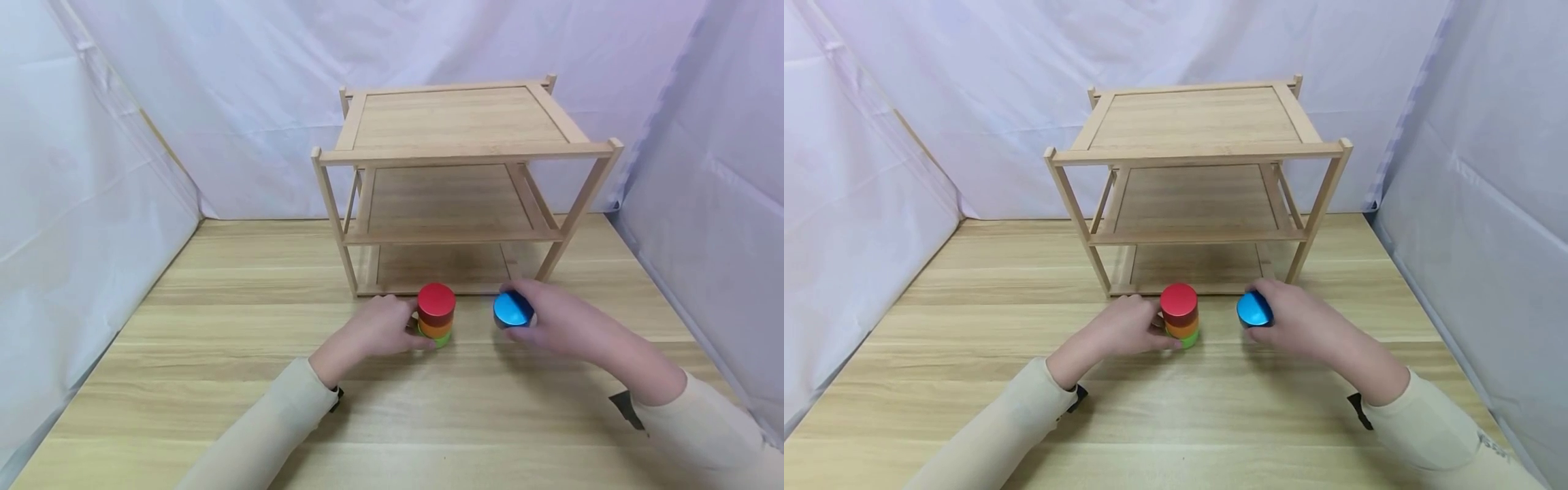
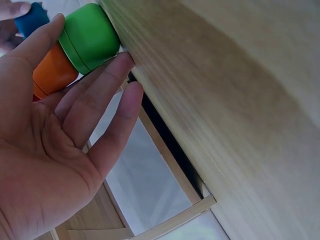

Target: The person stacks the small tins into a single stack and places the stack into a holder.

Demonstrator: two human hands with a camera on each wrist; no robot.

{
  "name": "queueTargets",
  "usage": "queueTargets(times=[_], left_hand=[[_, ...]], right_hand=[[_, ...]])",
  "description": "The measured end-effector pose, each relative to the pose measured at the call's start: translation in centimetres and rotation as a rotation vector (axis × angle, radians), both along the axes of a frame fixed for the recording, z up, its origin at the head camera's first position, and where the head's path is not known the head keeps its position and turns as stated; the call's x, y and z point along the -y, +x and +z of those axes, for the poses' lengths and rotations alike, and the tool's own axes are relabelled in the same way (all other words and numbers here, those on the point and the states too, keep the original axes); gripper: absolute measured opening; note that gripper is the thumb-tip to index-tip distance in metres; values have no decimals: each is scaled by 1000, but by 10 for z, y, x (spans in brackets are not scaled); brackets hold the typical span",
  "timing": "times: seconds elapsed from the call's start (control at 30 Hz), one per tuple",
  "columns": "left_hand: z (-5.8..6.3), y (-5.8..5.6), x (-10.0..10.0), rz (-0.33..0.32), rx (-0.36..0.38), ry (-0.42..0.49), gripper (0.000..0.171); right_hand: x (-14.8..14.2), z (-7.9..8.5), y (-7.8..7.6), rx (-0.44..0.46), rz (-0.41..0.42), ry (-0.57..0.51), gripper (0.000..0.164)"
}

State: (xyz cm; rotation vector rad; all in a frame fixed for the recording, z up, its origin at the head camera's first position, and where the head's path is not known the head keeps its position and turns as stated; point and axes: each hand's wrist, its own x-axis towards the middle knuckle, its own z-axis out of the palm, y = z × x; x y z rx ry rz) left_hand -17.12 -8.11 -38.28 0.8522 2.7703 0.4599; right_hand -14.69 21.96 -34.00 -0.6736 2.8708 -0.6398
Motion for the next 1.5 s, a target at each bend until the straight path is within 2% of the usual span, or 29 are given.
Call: queueTargets(times=[0.2, 0.43, 0.6, 0.87, 1.07, 1.5], left_hand=[[-1, 2, 0, 1, -5, -10, 48], [-1, 2, 0, -5, -12, -7, 49], [2, 1, -1, -6, -25, -2, 48], [2, 1, -1, 7, -1, -22, 48], [-2, 1, 0, -4, 13, -31, 50], [-1, 4, 2, -12, 7, -7, 50]], right_hand=[[4, 8, 3, -9, -29, -83, 61], [11, 19, 9, -32, -64, -162, 68], [18, 28, 13, -88, -54, -194, 69], [32, 41, 18, -145, -37, -226, 68], [43, 43, 20, -144, -24, -243, 67], [56, 36, 20, -177, 22, -267, 66]])
